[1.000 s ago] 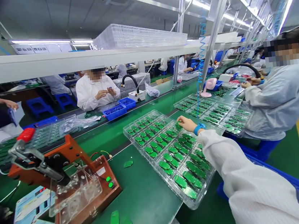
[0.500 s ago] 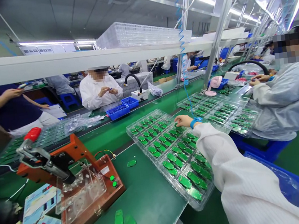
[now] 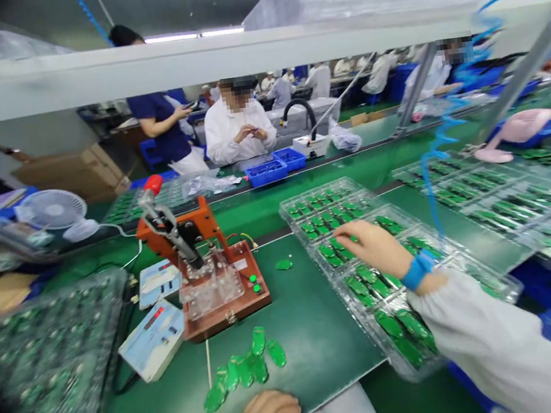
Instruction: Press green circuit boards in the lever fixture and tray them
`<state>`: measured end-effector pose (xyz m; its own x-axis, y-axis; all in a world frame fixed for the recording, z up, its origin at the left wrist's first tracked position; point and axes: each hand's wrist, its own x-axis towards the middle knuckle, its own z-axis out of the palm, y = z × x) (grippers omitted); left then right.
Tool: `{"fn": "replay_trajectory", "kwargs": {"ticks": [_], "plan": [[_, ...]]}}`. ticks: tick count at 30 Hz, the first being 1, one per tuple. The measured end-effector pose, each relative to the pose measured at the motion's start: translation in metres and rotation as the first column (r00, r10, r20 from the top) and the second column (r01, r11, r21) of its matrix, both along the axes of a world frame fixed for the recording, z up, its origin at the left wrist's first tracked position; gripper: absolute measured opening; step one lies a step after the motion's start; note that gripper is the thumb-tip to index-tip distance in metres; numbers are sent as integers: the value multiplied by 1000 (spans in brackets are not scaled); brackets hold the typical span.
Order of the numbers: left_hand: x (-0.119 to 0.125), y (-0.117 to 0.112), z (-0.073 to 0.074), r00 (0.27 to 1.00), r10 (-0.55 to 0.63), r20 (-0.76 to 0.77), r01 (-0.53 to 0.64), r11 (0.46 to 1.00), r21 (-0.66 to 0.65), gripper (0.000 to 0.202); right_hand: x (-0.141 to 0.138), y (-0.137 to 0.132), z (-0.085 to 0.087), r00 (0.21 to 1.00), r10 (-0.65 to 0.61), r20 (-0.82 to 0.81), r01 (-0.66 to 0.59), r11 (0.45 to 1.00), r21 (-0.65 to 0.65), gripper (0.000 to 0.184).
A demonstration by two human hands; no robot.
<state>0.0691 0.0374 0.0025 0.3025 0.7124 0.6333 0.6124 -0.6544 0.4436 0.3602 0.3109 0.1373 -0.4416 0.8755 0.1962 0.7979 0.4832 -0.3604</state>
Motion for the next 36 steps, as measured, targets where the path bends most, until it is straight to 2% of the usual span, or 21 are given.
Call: {"fn": "replay_trajectory", "kwargs": {"ticks": [2,4,6,7,9,11,14,16,19,26,30,34,36], "plan": [[1,-2,8,999,-42,13,43,998,-55,20,-38,-50,-3,959,279,-56,-280,960,-16,29],[-4,-6,20,996,-76,45,82,984,-156,21,-70,-95,-12,880,462,-109,-473,874,-110,26],[-16,-11,32,992,-105,69,119,965,-233,21,-92,-126,-27,818,552,-163,-575,788,-219,22],[-27,-13,37,992,-106,74,122,956,-267,19,-99,-135,-36,807,563,-182,-591,763,-263,22],[-53,-18,47,997,-62,51,75,939,-336,13,-110,-143,-52,817,541,-198,-576,751,-324,24],[-83,-21,57,1000,1,-31,-13,918,-396,16,-116,-142,-63,832,518,-198,-553,751,-362,25],[-118,-23,68,969,13,-248,-127,886,-447,39,-122,-138,-68,828,528,-188,-555,723,-413,27],[-129,-22,73,931,-14,-365,-170,867,-469,49,-125,-135,-67,820,545,-173,-560,703,-439,29],[-132,-16,77,896,-52,-440,-202,836,-511,45,-129,-132,-67,812,563,-152,-564,691,-453,27],[-130,-11,81,895,-59,-443,-222,801,-556,25,-123,-133,-77,811,561,-167,-575,709,-409,22],[-135,-8,90,940,57,-337,-232,831,-506,21,-120,-126,-65,805,521,-283,-592,734,-332,22],[-145,26,105,937,272,-221,-337,870,-359,16,-149,-97,-44,774,507,-378,-576,812,-91,23],[-150,52,110,913,352,-208,-401,868,-293,15,-175,-78,-37,754,541,-374,-582,813,3,22]]}}
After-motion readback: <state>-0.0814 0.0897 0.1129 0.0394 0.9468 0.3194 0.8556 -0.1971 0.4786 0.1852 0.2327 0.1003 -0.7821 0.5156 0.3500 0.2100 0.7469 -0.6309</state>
